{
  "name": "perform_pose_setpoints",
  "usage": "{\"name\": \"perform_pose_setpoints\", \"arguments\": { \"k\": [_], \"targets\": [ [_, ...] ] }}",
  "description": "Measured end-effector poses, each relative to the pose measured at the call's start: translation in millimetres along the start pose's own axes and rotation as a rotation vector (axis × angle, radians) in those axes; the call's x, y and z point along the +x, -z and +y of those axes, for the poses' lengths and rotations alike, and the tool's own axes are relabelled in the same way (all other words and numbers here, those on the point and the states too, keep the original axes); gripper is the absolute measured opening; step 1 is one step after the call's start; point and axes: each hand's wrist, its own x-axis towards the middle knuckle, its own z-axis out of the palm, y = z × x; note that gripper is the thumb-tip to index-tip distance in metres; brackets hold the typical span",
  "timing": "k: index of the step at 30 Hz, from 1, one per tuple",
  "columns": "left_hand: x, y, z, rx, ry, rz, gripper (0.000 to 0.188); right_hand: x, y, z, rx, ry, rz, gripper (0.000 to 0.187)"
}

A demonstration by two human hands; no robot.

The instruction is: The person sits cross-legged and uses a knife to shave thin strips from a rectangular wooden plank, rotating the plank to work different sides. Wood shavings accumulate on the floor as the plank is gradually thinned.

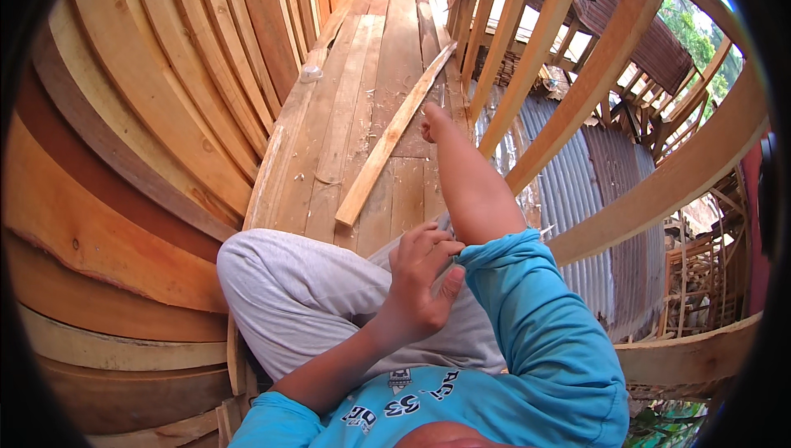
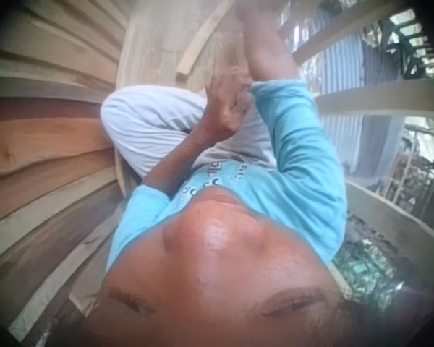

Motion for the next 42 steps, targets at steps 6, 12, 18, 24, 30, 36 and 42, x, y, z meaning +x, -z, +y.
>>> {"name": "perform_pose_setpoints", "arguments": {
  "k": [6,12,18,24,30,36,42],
  "targets": [
    [-11.7,-23.8,-12.8,-0.325,0.101,-0.041,0.038,31.7,12.9,-7.1,0.184,-0.113,0.007,0.029],
    [-23.4,-40.9,-32.9,-0.320,0.017,-0.095,0.048,7.8,19.8,-21.7,0.241,-0.233,-0.059,0.028],
    [-24.3,-49.7,-34.8,-0.417,0.090,-0.335,0.063,-1.4,34.4,-27.5,0.456,-0.237,0.015,0.026],
    [-44.1,-81.5,-47.1,-0.765,0.230,-0.395,0.087,-6.4,29.7,-30.2,0.502,-0.274,0.018,0.027],
    [-47.8,-72.8,-30.8,-0.879,0.342,-0.808,0.087,-0.4,30.9,-32.4,0.396,-0.269,0.003,0.030],
    [-32.9,-57.9,-9.0,-0.519,-0.149,-0.948,0.058,-5.8,41.7,-49.6,0.108,-0.058,-0.031,0.032],
    [38.6,22.7,-51.7,-0.229,0.044,-1.007,0.028,-13.0,67.8,-38.6,-0.345,0.164,-0.279,0.027]
  ]
}}
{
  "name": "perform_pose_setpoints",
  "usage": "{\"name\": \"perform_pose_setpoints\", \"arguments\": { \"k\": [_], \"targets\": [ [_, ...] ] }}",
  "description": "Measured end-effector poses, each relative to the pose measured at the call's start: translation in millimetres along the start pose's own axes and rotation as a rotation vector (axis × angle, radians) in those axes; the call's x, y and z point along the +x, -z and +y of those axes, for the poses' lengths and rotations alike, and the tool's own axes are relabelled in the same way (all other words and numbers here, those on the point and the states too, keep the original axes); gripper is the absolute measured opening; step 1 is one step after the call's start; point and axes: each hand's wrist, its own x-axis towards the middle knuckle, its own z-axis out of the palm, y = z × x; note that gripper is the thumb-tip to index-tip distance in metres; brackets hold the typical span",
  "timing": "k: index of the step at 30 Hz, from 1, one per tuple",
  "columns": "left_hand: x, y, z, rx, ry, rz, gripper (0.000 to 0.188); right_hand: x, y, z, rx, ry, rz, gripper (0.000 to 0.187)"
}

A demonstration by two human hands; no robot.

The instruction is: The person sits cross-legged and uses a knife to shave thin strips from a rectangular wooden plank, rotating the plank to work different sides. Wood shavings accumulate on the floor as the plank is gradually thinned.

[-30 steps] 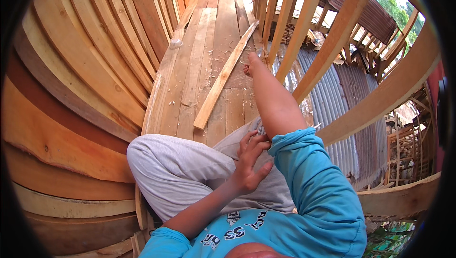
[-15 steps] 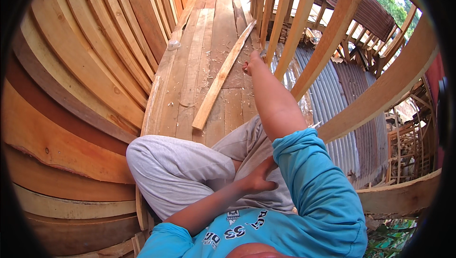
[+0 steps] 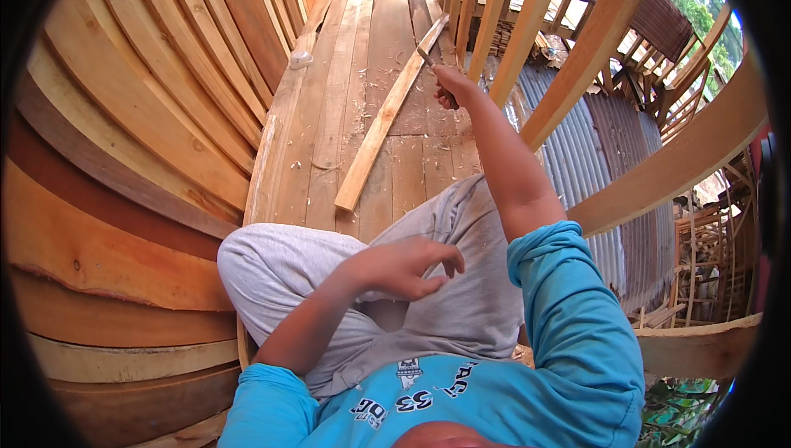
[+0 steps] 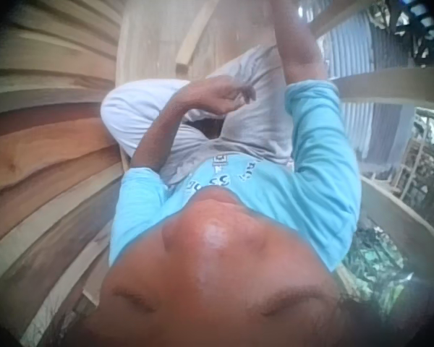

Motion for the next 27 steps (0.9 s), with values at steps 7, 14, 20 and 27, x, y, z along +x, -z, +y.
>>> {"name": "perform_pose_setpoints", "arguments": {
  "k": [7,14,20,27],
  "targets": [
    [-24.9,102.1,-129.6,0.199,0.458,0.462,0.034,19.1,37.3,74.5,-0.356,-0.092,-0.128,0.029],
    [-27.5,78.9,-267.1,0.130,0.884,0.804,0.082,-4.2,36.6,98.2,-0.827,-0.103,-0.183,0.028],
    [-12.1,63.6,-268.8,0.279,1.061,0.586,0.100,-13.0,28.7,89.3,-0.936,-0.126,-0.124,0.033],
    [-7.4,52.6,-270.4,0.401,1.108,0.591,0.086,-3.4,19.6,98.6,-0.973,-0.092,-0.234,0.033]
  ]
}}
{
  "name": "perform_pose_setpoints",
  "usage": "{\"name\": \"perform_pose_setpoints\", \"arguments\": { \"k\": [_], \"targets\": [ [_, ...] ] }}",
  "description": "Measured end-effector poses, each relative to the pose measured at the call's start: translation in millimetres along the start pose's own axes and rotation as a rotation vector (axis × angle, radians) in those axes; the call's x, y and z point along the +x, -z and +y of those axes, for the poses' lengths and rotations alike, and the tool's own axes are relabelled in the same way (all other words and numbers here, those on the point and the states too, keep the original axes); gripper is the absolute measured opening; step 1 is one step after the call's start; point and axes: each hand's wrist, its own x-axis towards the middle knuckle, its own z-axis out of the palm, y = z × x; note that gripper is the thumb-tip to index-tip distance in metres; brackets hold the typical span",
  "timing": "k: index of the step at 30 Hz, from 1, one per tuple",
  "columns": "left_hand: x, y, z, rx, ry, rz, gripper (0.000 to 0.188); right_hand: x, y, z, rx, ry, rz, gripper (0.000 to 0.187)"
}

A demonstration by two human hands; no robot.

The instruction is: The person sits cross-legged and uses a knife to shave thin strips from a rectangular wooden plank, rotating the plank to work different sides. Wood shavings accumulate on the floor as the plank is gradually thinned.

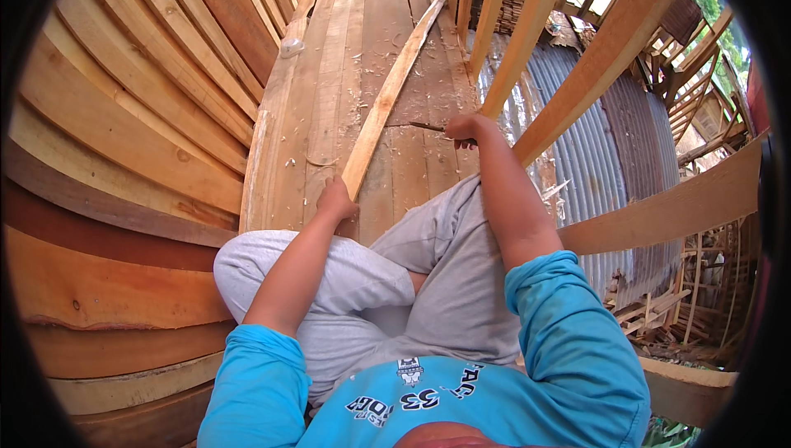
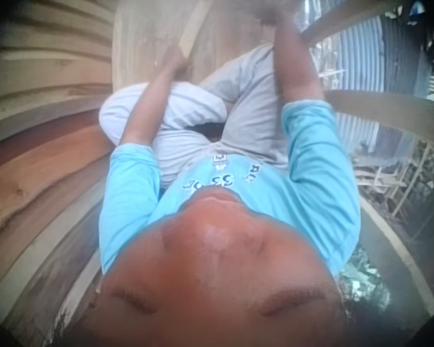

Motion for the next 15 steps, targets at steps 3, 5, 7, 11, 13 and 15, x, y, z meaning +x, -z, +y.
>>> {"name": "perform_pose_setpoints", "arguments": {
  "k": [3,5,7,11,13,15],
  "targets": [
    [7.3,-4.6,-2.6,-0.014,0.018,0.013,0.077,-5.0,-2.8,-1.4,-0.005,-0.012,-0.006,0.033],
    [10.3,-5.2,-6.1,-0.067,0.024,0.023,0.073,-7.4,-2.7,-2.3,-0.016,-0.015,-0.044,0.033],
    [10.9,-1.2,-3.8,-0.105,0.035,0.014,0.070,-9.2,-4.0,-1.3,-0.019,-0.002,-0.046,0.033],
    [6.6,6.5,-5.3,-0.298,-0.030,0.079,0.066,-11.0,-6.7,-0.8,0.037,-0.011,-0.024,0.032],
    [4.9,9.7,-7.5,-0.496,-0.087,0.022,0.063,-10.0,-10.7,-0.1,0.071,0.017,0.009,0.032],
    [3.2,17.8,-4.5,-0.716,-0.117,-0.190,0.056,-5.6,-10.1,2.6,0.125,0.022,0.024,0.032]
  ]
}}
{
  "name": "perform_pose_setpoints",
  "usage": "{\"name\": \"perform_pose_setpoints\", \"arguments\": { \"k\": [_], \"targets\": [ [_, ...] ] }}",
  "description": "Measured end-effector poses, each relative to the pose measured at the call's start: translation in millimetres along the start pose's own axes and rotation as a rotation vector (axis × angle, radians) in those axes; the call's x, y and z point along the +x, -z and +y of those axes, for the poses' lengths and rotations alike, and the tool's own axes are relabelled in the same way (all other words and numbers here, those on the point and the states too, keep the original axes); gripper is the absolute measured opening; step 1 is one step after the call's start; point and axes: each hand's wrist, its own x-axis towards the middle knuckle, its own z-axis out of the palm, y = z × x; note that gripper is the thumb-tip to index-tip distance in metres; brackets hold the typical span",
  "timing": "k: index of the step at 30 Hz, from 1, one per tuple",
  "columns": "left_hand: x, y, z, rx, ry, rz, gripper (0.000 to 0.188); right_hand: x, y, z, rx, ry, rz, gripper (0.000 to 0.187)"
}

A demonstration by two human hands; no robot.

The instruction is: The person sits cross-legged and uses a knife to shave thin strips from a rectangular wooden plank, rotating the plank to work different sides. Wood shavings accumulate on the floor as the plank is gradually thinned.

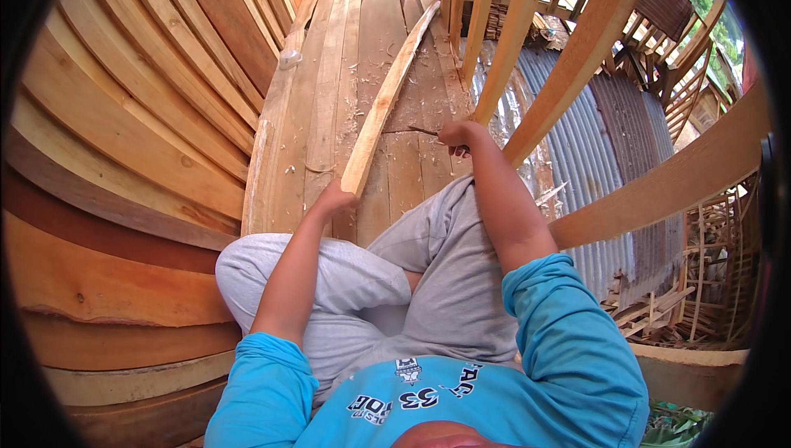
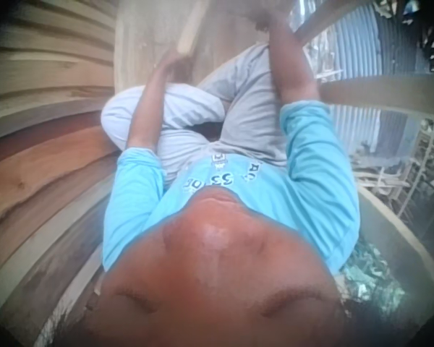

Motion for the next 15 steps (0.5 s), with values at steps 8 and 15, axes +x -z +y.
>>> {"name": "perform_pose_setpoints", "arguments": {
  "k": [8,15],
  "targets": [
    [-15.3,6.6,13.6,-0.479,0.162,-0.230,0.038,-1.6,0.4,-6.4,0.106,0.147,0.243,0.028],
    [-29.2,3.2,30.9,-0.683,0.170,-0.264,0.029,13.9,2.2,6.1,0.085,0.315,0.380,0.037]
  ]
}}
